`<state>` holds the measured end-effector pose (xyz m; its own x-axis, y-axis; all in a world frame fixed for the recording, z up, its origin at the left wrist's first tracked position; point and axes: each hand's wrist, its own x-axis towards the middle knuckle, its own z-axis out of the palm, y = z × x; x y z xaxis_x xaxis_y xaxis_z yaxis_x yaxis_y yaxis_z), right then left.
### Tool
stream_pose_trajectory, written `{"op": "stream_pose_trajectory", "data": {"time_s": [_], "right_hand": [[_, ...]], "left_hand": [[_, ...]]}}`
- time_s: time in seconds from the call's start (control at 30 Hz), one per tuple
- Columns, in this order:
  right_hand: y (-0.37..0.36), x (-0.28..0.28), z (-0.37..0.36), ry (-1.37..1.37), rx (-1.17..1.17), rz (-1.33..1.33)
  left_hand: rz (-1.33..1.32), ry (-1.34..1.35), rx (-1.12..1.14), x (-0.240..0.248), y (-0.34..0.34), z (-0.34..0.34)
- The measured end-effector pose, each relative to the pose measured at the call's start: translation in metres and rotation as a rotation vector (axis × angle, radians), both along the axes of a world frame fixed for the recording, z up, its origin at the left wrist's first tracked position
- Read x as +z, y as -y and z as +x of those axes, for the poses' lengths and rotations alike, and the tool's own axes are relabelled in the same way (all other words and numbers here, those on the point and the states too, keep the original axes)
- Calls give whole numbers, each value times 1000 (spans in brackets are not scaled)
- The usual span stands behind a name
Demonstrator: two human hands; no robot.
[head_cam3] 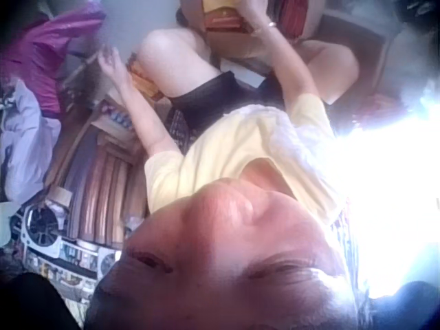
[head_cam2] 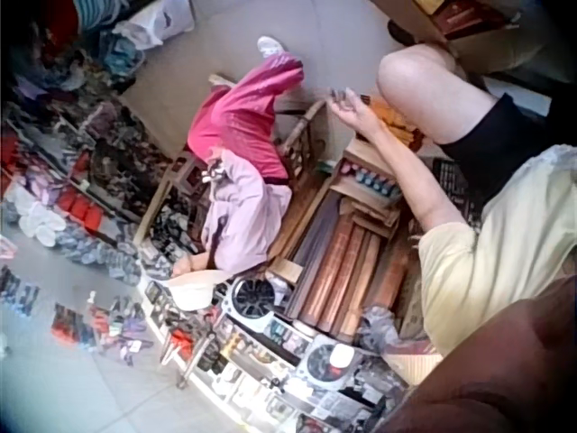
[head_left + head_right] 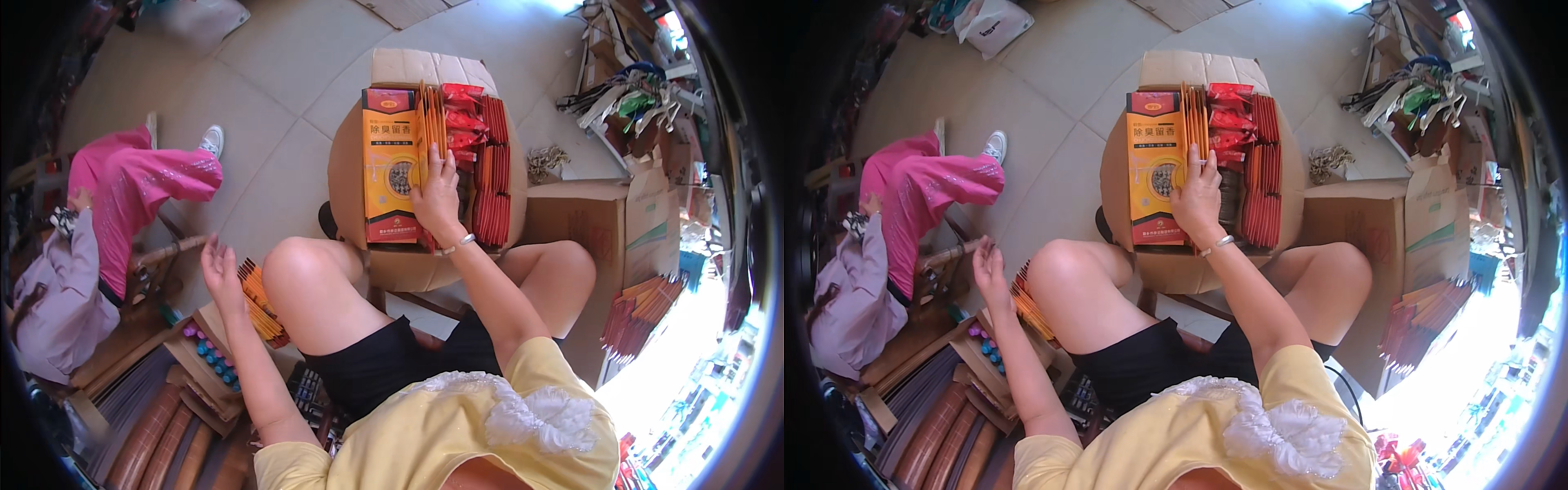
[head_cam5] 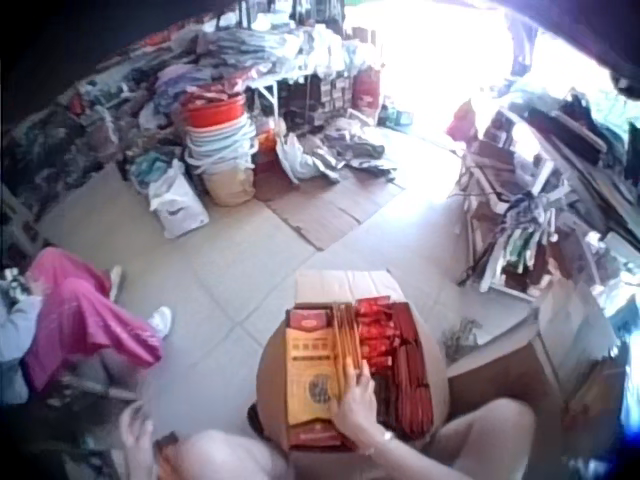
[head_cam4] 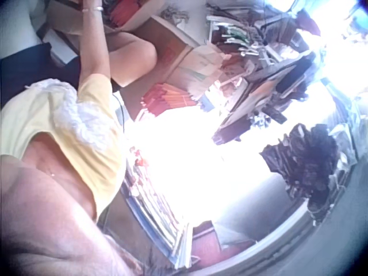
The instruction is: The person organizes merchandise by placing packets and boxes into a larger container and then reviews a document.
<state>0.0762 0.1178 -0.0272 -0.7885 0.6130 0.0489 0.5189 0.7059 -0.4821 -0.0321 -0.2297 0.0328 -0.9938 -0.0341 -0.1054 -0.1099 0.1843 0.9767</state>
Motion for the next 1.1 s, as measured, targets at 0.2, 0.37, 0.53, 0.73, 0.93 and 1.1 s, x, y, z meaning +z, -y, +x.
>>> {"op": "stream_pose_trajectory", "data": {"time_s": [0.2, 0.37, 0.53, 0.73, 0.93, 1.1], "right_hand": [[-15, -19, 0, -251, -21, -237], [-22, -31, 9, -249, -179, -468], [-25, -46, 22, -336, -105, -687], [-35, -41, 35, -288, -154, -633], [-41, -35, 36, -457, -80, -901], [-47, -30, 41, -506, -126, -982]], "left_hand": [[94, 8, 12, -10, 1, 24], [229, -51, -256, 1, -111, 19], [-42, 208, -479, -77, -224, 15], [-483, -4, -363, -134, -256, 25], [-552, -79, -418, -119, -254, 42], [-550, -215, -411, -113, -253, 47]]}}
